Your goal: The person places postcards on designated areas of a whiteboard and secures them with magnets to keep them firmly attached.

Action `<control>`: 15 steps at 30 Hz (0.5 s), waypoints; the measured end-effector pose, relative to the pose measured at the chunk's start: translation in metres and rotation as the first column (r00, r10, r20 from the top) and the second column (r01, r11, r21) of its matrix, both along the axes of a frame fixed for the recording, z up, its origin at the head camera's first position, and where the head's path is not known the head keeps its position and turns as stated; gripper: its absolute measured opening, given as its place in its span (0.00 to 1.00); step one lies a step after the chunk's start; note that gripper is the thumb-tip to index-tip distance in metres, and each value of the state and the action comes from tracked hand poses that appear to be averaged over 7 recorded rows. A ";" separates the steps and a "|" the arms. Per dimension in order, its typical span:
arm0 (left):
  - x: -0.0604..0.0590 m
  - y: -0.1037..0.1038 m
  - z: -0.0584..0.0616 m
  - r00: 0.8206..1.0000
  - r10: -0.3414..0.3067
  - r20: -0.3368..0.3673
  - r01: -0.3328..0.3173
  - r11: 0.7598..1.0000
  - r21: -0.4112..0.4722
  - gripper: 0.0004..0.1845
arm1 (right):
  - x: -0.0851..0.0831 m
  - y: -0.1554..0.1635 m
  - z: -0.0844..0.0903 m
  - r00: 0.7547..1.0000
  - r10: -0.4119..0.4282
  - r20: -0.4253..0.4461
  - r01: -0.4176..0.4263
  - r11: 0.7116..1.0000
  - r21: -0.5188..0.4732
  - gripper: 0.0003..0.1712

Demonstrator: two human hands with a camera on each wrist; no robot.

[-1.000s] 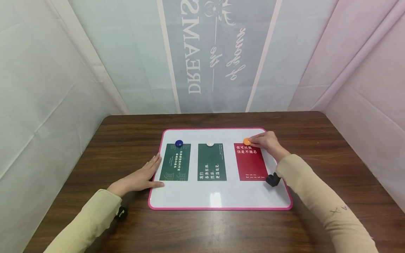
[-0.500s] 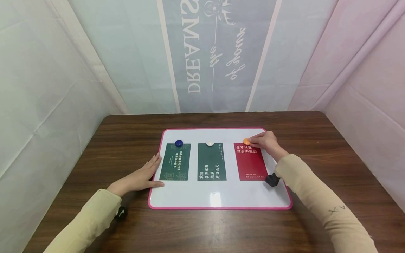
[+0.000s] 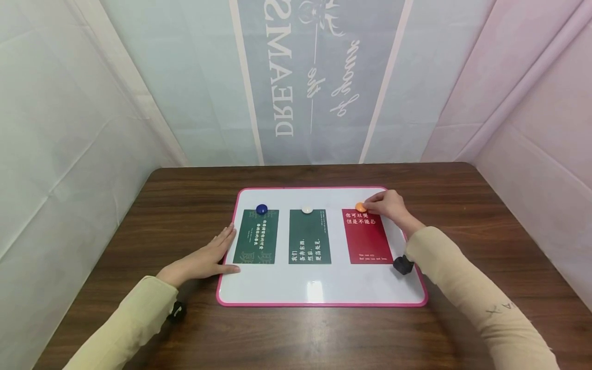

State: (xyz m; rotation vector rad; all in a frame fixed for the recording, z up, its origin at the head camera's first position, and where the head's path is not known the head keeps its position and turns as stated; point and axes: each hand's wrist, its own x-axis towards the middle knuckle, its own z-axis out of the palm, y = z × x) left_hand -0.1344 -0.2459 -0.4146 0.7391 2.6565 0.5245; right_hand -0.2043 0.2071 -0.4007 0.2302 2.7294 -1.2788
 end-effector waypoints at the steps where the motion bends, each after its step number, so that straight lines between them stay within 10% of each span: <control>1: 0.000 0.000 0.000 1.000 0.000 0.004 0.000 1.000 0.003 0.55 | 0.000 0.001 0.000 1.000 0.022 -0.006 -0.021 1.000 0.010 0.23; 15: -0.010 -0.008 0.008 0.999 0.042 -0.002 -0.042 0.997 0.060 0.43 | 0.022 0.039 -0.005 0.938 0.212 -0.274 -0.119 0.940 0.320 0.16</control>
